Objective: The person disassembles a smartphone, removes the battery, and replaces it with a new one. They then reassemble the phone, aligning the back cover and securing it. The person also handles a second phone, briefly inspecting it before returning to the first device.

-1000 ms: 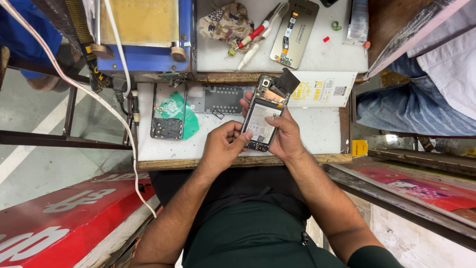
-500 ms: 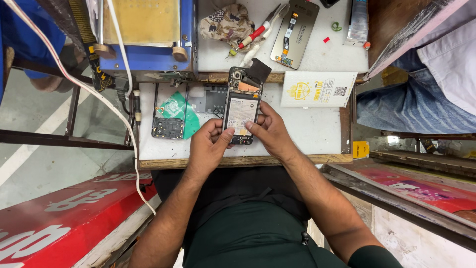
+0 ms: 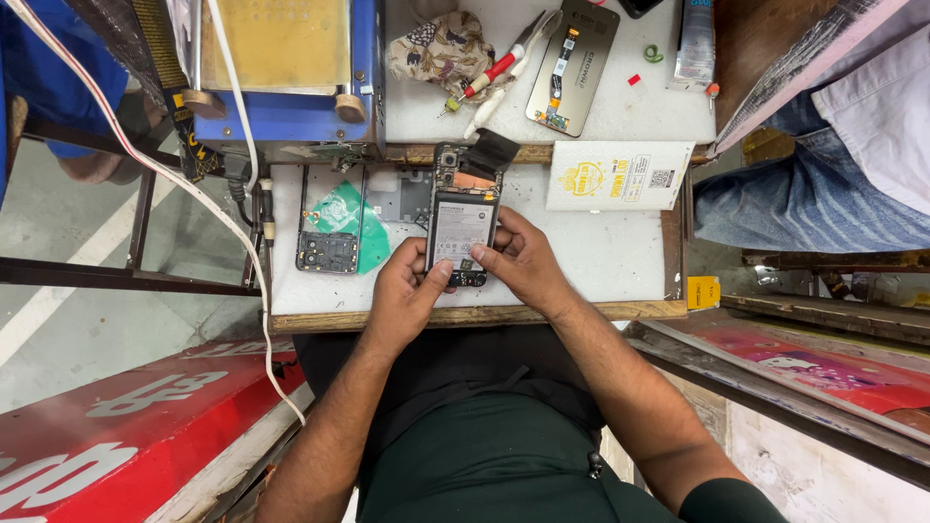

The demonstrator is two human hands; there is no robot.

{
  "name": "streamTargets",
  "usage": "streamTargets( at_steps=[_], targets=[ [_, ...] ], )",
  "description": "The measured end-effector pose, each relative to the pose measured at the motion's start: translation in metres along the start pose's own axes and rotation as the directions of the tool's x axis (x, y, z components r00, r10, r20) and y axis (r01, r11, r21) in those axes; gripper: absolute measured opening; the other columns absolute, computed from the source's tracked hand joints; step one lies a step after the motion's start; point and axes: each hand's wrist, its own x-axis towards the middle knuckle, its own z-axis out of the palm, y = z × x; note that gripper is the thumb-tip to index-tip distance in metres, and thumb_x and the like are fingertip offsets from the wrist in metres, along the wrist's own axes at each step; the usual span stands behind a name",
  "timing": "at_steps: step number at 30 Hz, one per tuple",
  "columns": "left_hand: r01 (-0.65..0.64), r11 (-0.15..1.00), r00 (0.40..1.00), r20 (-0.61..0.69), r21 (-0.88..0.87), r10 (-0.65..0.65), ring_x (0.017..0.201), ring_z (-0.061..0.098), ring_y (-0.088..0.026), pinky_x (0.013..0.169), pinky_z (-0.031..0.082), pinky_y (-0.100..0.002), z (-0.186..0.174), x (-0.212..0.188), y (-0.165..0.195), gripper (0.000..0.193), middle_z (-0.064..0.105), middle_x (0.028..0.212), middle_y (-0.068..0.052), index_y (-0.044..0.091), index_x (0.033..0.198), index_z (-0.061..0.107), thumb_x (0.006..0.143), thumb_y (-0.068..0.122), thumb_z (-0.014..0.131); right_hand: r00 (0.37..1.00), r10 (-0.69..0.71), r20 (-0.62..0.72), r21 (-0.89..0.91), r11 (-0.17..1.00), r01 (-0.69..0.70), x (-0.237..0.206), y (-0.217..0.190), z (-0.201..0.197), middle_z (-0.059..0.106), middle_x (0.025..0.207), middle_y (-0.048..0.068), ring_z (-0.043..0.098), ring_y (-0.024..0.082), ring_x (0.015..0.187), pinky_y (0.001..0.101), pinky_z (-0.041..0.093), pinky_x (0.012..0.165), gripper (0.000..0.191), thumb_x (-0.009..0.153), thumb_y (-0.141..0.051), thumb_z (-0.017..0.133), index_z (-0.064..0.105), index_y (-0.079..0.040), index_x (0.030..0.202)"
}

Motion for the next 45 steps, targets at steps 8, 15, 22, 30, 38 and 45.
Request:
streamTargets(
  at_steps=[8, 15, 22, 30, 38, 45],
  targets=[
    [-0.047, 0.988, 0.999, -0.003, -0.15, 0.047, 0.092, 0.07, -0.016, 0.083, 0.061, -0.032, -0.014, -0.007, 0.0, 0.02, 0.073, 0.106, -0.013, -0.003, 0.118, 0.057, 0.105, 0.011, 0.061, 0.816, -0.528, -0.236, -0.843, 0.528, 0.098, -0.007, -0.053, -0.061, 0.067, 0.143, 0.012, 0.063, 0.029, 0.136, 0.041, 0.053, 0.114, 0.03, 0.103, -0.009, 0.072, 0.064, -0.01, 0.132],
    [-0.066, 0.98, 0.998, 0.0, -0.186, 0.067, 0.092, 0.07, -0.017, 0.082, 0.061, -0.033, -0.014, -0.003, -0.002, 0.02, 0.072, 0.106, -0.014, -0.003, 0.117, 0.057, 0.105, 0.013, 0.062, 0.924, -0.353, -0.148, -0.979, -0.078, -0.187, -0.02, -0.12, -0.103, 0.051, 0.154, 0.02, 0.038, 0.038, 0.144, 0.057, 0.028, 0.12, 0.069, 0.087, -0.022, 0.084, 0.059, -0.013, 0.151],
    [-0.064, 0.979, 0.998, -0.001, -0.192, 0.065, 0.093, 0.07, -0.017, 0.082, 0.061, -0.033, -0.015, -0.004, -0.005, 0.021, 0.072, 0.107, -0.014, -0.002, 0.117, 0.056, 0.105, 0.014, 0.062, 0.939, -0.266, -0.219, -0.967, -0.072, -0.245, -0.026, -0.124, -0.105, 0.047, 0.158, 0.012, 0.034, 0.035, 0.148, 0.0557, 0.029, 0.123, 0.073, 0.084, -0.031, 0.087, 0.059, -0.019, 0.151],
    [-0.065, 0.984, 0.998, 0.001, -0.165, 0.066, 0.094, 0.07, -0.016, 0.081, 0.062, -0.033, -0.013, -0.002, -0.004, 0.022, 0.072, 0.107, -0.015, -0.002, 0.118, 0.057, 0.104, 0.014, 0.061, 0.915, -0.242, -0.323, -0.943, 0.003, -0.333, -0.021, -0.109, -0.095, 0.017, 0.165, 0.023, 0.02, 0.047, 0.149, 0.0624, 0.032, 0.116, 0.085, 0.076, -0.034, 0.092, 0.055, -0.016, 0.151],
    [-0.072, 0.982, 0.997, 0.007, -0.172, 0.074, 0.093, 0.07, -0.017, 0.082, 0.061, -0.033, -0.015, -0.004, -0.008, 0.021, 0.072, 0.107, -0.016, -0.003, 0.118, 0.056, 0.105, 0.013, 0.062, 0.649, -0.444, -0.618, -0.645, 0.758, -0.096, -0.036, -0.091, -0.121, 0.015, 0.174, 0.018, 0.056, 0.033, 0.14, 0.0389, 0.057, 0.108, 0.066, 0.089, 0.013, 0.075, 0.054, -0.007, 0.149],
    [-0.031, 0.983, 0.999, 0.039, -0.179, 0.038, 0.091, 0.069, -0.014, 0.081, 0.06, -0.031, -0.013, -0.009, 0.008, 0.021, 0.073, 0.104, -0.013, -0.003, 0.118, 0.058, 0.105, 0.013, 0.062, 0.839, -0.281, -0.466, -0.305, 0.941, 0.145, -0.058, -0.112, -0.149, 0.044, 0.164, 0.018, 0.071, 0.022, 0.114, 0.0283, 0.063, 0.098, 0.056, 0.091, 0.022, 0.064, 0.055, 0.001, 0.142]
  ],
)
